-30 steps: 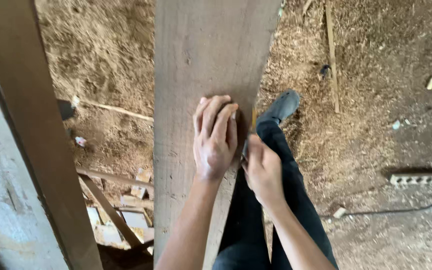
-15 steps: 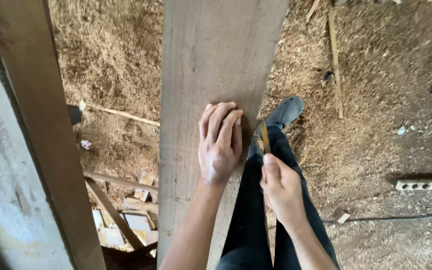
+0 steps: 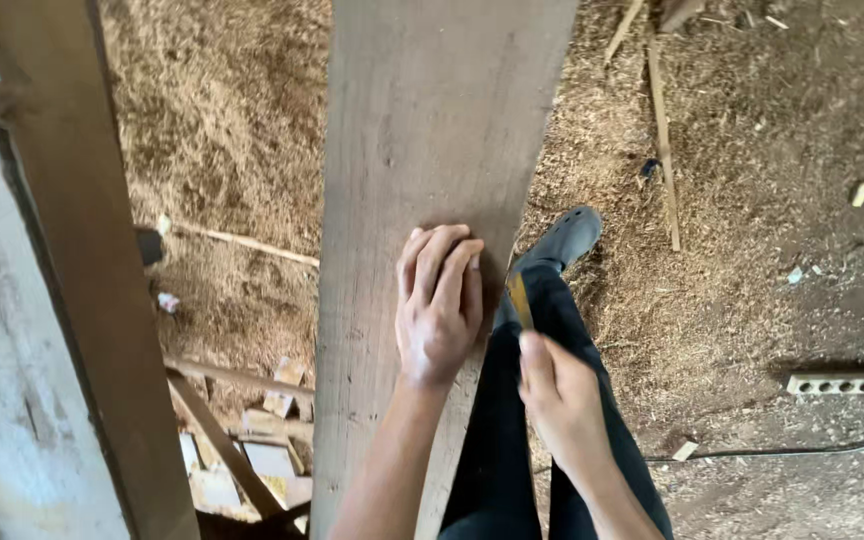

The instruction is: The person uses a small metal tool to shave the side of a long wooden plank.

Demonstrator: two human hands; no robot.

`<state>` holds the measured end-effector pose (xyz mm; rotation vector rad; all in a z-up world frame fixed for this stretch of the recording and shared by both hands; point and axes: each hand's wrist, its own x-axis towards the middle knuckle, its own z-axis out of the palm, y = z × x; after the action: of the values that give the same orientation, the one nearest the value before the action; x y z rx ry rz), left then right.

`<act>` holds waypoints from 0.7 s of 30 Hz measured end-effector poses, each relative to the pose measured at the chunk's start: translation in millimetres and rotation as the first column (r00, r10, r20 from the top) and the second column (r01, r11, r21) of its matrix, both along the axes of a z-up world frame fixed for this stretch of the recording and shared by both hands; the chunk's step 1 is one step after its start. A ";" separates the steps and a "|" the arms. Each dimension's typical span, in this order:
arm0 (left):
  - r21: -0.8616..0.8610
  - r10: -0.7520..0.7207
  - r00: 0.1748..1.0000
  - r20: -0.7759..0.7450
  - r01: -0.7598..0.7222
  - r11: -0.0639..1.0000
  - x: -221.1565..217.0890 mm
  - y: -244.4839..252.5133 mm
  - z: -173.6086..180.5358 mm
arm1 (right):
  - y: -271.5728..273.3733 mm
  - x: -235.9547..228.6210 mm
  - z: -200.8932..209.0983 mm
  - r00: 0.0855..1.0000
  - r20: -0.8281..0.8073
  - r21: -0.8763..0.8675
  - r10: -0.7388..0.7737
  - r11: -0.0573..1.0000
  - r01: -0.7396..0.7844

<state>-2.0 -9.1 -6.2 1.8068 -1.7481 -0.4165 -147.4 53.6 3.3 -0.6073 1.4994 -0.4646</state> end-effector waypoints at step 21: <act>0.024 -0.006 1.000 -0.001 0.006 1.000 2.4 9.0 -0.2 | -4.4 10.9 -8.9 0.997 0.034 0.183 -0.070 0.981 0.063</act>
<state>0.4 -0.1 -6.5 1.8186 -1.7547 -0.4431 -136.5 49.2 -5.6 -0.4035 1.5080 -0.3839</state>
